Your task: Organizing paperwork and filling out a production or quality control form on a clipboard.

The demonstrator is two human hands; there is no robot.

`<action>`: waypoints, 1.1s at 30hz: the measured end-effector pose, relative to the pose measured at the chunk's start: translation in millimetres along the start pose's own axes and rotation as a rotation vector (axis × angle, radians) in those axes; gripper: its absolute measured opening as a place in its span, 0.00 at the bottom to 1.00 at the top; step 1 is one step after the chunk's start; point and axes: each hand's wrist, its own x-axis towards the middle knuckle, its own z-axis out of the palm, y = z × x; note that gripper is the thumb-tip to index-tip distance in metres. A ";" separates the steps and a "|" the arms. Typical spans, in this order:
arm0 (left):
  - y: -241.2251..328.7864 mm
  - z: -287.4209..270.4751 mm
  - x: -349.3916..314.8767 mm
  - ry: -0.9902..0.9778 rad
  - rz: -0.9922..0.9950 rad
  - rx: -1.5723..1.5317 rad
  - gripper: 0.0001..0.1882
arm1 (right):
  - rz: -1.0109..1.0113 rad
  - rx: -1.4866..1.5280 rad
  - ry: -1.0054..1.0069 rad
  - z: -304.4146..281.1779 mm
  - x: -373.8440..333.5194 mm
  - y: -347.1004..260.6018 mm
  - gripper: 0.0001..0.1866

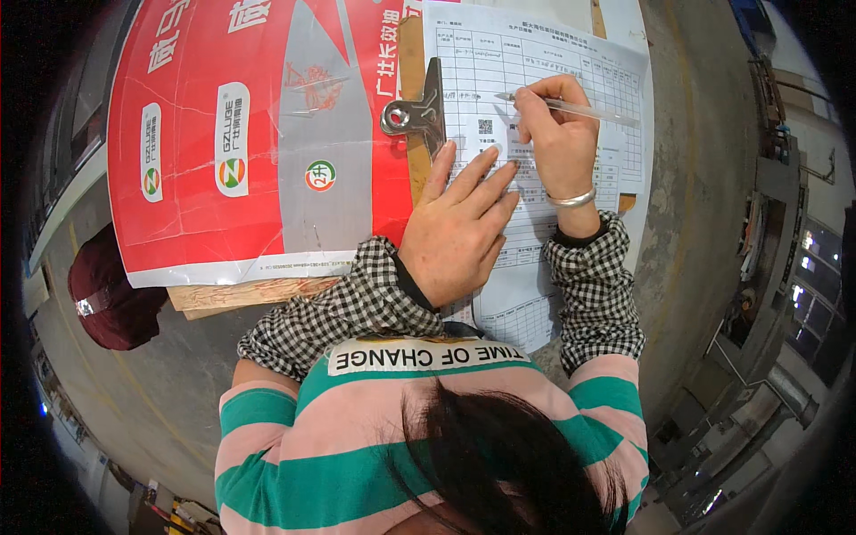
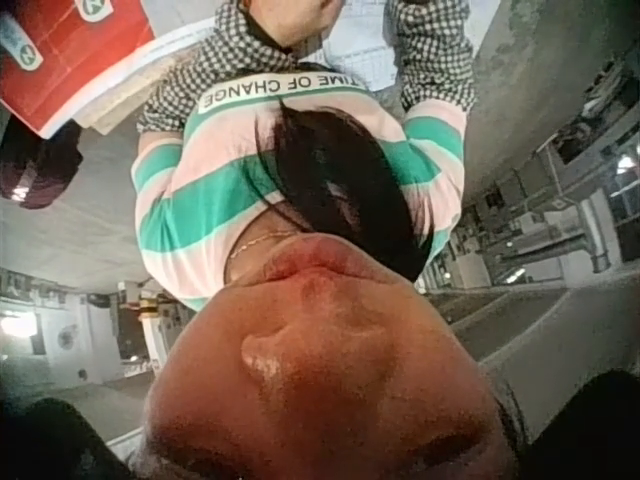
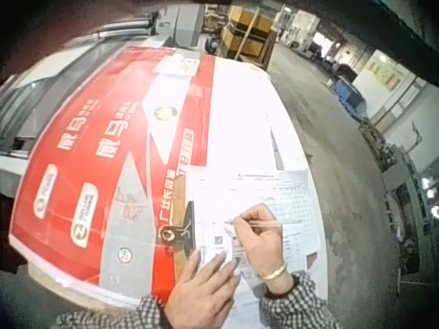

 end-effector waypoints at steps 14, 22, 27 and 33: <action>3.7 -0.4 -1.6 0.005 -0.016 -0.028 0.26 | -0.144 -0.111 0.060 7.5 -7.4 1.1 0.05; 3.4 -2.4 1.1 0.050 0.003 -0.029 0.17 | -0.071 -0.088 0.072 5.6 -0.5 1.3 0.05; 2.8 -0.2 0.3 0.048 -0.008 -0.043 0.20 | -0.076 -0.105 0.062 6.7 -2.3 -1.1 0.06; 3.1 0.8 -2.0 0.042 -0.018 -0.041 0.24 | -0.176 -0.133 0.046 8.3 -6.1 3.6 0.06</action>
